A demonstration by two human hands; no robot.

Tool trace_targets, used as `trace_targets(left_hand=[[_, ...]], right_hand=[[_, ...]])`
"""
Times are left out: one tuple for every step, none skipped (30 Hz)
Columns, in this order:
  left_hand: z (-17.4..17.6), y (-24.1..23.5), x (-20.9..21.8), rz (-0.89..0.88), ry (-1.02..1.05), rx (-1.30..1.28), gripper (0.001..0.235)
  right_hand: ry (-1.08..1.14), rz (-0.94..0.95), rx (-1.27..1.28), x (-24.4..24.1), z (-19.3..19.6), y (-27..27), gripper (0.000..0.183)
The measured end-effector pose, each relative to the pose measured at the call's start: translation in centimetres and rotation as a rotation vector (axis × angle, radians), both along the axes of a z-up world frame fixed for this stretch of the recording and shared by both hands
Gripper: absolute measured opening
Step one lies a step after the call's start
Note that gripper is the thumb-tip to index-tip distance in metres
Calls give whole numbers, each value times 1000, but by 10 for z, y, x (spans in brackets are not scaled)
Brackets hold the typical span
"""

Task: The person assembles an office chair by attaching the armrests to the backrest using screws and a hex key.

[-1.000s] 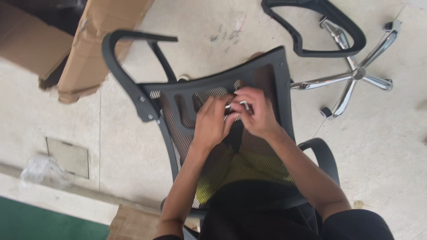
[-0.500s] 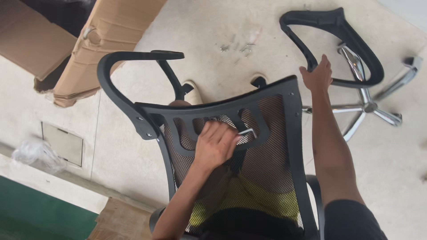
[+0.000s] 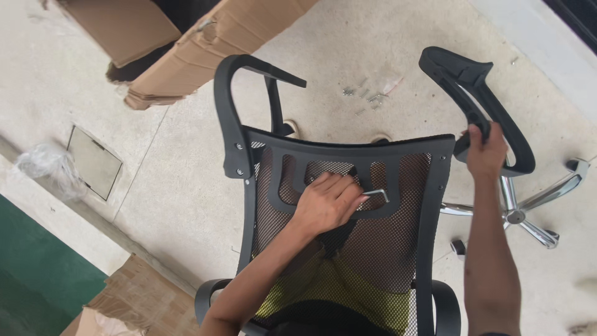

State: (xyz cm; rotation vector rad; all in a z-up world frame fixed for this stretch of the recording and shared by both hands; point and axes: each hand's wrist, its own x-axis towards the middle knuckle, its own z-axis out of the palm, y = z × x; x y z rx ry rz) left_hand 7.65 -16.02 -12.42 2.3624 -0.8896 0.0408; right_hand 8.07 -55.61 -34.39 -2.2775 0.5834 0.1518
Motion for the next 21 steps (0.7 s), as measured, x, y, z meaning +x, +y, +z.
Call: trace_targets(left_hand=[[0, 1, -1, 6, -12, -1, 26], [0, 2, -2, 12, -20, -22, 25], [0, 2, -3, 18, -28, -43, 24], [-7, 4, -5, 9, -43, -54, 24], [-14, 5, -8, 27, -38, -29, 24], [-22, 5, -10, 32, -35, -9, 25], [-21, 9, -16, 10, -52, -26, 25], [-21, 12, -20, 63, -52, -6, 25], [-21, 13, -23, 116, -51, 14, 26], [-28, 19, -28, 81, -66, -7, 26], [-35, 24, -33, 131, -75, 82, 23], [-42, 23, -36, 173, -91, 160, 20], [-42, 36, -45, 131, -114, 128, 20], [-49, 41, -44, 200, -19, 186, 20], [-57, 44, -40, 266, 76, 250, 21], [-54, 49, -44, 185, 46, 206, 21], [-52, 52, -45, 203, 51, 189, 22], [-44, 60, -43, 247, 61, 202, 23], [-40, 48, -41, 190, 35, 188, 23], [-40, 52, -44, 212, 31, 174, 24], [-42, 60, -44, 233, 27, 159, 26]], right_hand=[[-12, 6, -1, 3, 19, 4, 33], [-149, 19, 52, 5, 40, 7, 28], [-285, 34, 106, 5, 62, 9, 24], [-301, 27, 93, 10, 83, 16, 24], [-376, -69, 257, 14, 104, 22, 29], [-455, -173, 413, 13, 126, 27, 35], [-478, -188, 394, 16, 142, 36, 35], [-553, -292, 527, 16, 160, 41, 32], [-632, -392, 660, 17, 178, 45, 30], [-663, -414, 636, 14, 190, 51, 30], [-687, -480, 651, 10, 204, 57, 25], [-723, -549, 657, 5, 221, 56, 24], [-767, -573, 622, -1, 217, 66, 24], [-725, -566, 554, -9, 213, 65, 22], [-680, -565, 487, -14, 209, 60, 20], [-737, -621, 428, -23, 216, 71, 20], [-797, -569, 427, -29, 223, 77, 17], [-838, -505, 456, -23, 226, 85, 23], [-877, -548, 426, -36, 251, 81, 23], [-876, -402, 364, -45, 271, 93, 23], [-869, -258, 297, -51, 289, 109, 23]])
